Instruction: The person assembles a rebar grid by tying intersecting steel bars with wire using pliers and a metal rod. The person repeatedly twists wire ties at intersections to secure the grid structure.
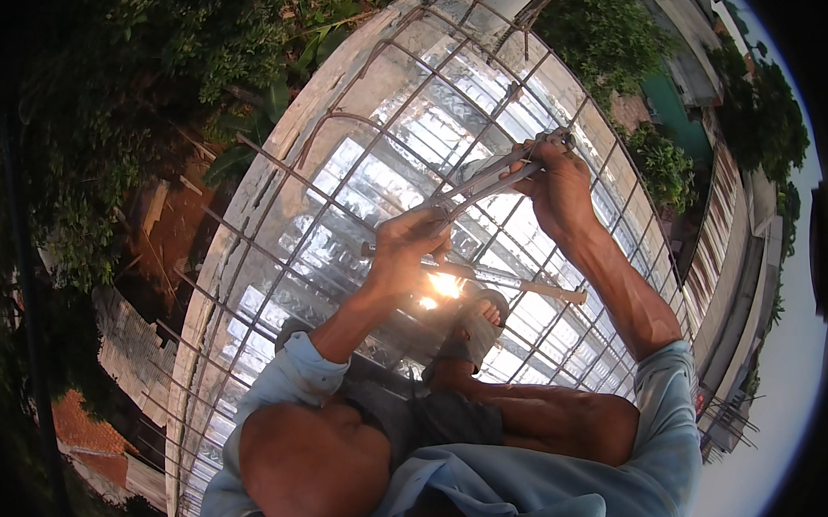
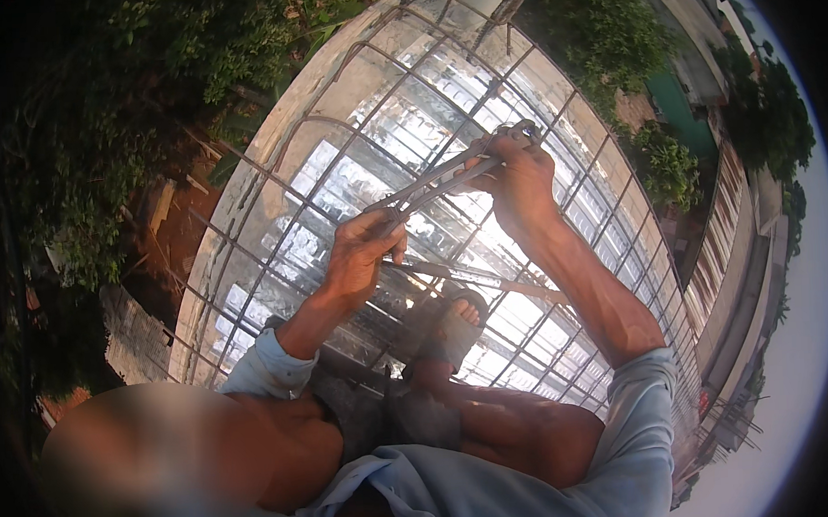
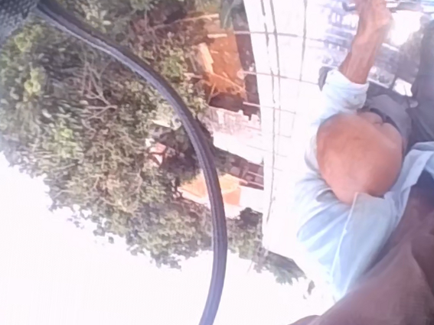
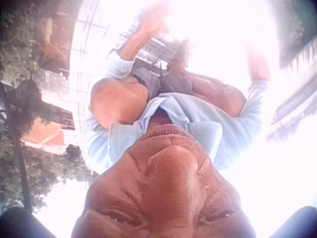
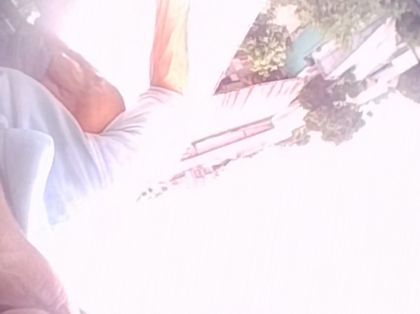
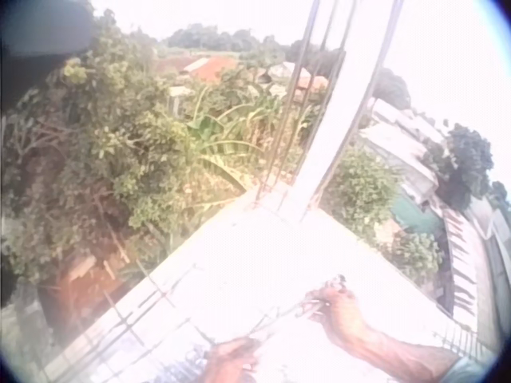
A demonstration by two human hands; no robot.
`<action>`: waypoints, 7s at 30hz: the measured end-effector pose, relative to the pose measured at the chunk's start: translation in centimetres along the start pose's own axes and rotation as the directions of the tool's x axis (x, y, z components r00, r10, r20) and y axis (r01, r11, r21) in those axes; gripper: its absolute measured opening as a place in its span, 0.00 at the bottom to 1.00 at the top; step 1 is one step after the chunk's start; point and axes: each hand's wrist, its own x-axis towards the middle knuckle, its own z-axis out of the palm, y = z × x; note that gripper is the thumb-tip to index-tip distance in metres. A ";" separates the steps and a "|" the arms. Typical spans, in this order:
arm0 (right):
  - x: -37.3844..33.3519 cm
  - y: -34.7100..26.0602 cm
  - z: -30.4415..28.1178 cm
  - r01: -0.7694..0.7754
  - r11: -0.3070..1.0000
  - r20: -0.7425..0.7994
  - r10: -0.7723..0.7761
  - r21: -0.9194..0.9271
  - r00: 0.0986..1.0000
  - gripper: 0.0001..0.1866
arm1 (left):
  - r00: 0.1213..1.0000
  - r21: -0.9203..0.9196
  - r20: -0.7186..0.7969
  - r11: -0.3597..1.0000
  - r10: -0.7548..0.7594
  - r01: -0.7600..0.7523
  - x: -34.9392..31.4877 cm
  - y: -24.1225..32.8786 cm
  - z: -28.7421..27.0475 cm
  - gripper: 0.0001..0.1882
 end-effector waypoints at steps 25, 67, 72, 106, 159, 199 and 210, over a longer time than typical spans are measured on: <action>1.2 -2.7 -0.5 0.175 0.977 -0.037 -0.180 -0.121 0.983 0.10 | 0.576 0.788 0.590 -0.247 0.565 -0.564 -1.0 -1.8 -0.7 0.10; 0.7 -2.5 -1.1 0.279 0.885 0.138 -0.245 -0.374 0.960 0.11 | 0.736 0.784 -0.173 0.544 0.654 -0.298 3.8 4.4 -5.9 0.10; 1.5 -4.8 0.3 0.453 0.871 0.006 -0.461 -0.189 0.888 0.12 | 0.690 0.632 -0.083 0.574 0.719 -0.521 0.7 5.9 -3.2 0.08; -1.3 -5.5 3.2 0.683 0.724 0.369 -0.610 -0.103 0.702 0.13 | 0.818 -0.241 0.523 0.879 -0.240 0.411 5.0 6.5 -0.5 0.32; 1.1 -6.0 2.5 0.396 0.916 0.055 -0.393 -0.060 0.918 0.09 | 0.668 0.701 0.256 0.342 0.698 -0.626 4.0 9.3 -2.7 0.06; 0.5 -7.9 0.7 0.406 0.662 0.263 -0.310 -0.630 0.913 0.15 | 0.997 0.996 0.054 0.075 -0.048 -0.050 -0.6 3.8 -7.1 0.10; 2.0 -2.6 5.1 0.728 -0.061 0.706 0.201 -0.683 0.679 0.14 | 0.927 0.978 0.200 0.119 -0.319 -0.170 -3.8 -0.4 -3.8 0.16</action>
